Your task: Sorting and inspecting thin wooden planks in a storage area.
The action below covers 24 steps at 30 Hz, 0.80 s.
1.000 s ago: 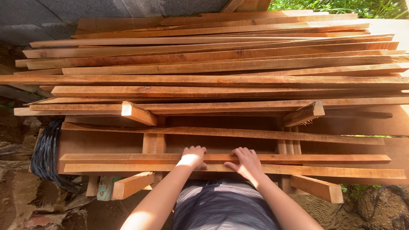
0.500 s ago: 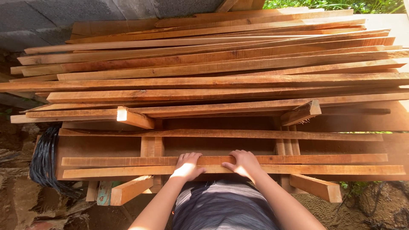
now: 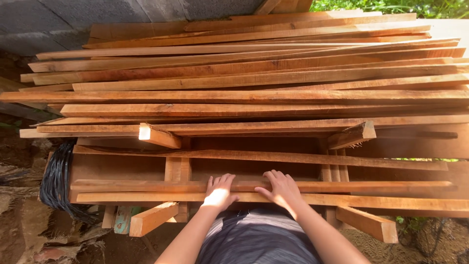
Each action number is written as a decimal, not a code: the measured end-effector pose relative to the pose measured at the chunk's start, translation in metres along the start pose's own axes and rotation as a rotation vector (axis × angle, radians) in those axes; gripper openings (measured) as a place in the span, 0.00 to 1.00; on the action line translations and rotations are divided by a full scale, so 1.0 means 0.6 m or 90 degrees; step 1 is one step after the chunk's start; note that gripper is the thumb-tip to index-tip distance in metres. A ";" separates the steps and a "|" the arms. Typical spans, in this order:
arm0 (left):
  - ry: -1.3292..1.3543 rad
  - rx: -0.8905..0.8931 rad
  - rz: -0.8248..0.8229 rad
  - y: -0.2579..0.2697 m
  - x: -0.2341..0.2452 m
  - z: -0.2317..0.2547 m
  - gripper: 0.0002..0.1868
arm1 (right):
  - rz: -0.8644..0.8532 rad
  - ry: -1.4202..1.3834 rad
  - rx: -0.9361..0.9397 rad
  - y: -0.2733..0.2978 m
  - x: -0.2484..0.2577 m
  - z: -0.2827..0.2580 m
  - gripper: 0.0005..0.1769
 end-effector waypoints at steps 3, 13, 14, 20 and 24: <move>0.018 0.010 -0.004 0.014 0.021 0.011 0.45 | 0.103 0.002 0.021 -0.004 -0.055 0.010 0.31; 0.014 0.020 0.029 0.019 0.001 0.022 0.41 | 0.234 -0.053 0.060 -0.017 -0.084 -0.009 0.24; 0.020 0.019 0.027 0.018 -0.002 0.017 0.41 | 0.169 -0.049 0.026 -0.019 -0.086 -0.011 0.25; 0.005 0.019 0.029 -0.004 -0.027 -0.004 0.32 | -0.015 -0.043 -0.012 -0.015 -0.075 -0.012 0.32; -0.013 0.020 0.031 -0.025 -0.029 -0.006 0.32 | -0.071 -0.046 -0.013 -0.026 -0.066 -0.006 0.33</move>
Point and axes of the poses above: each hand's wrist, its own y-axis away from the middle knuckle, its own x-axis out of the back of the hand, z = x × y, the point moved 1 cm from there along -y, towards the middle knuckle, and after that the axes turned 4 degrees about y, right-handed, at the moved point
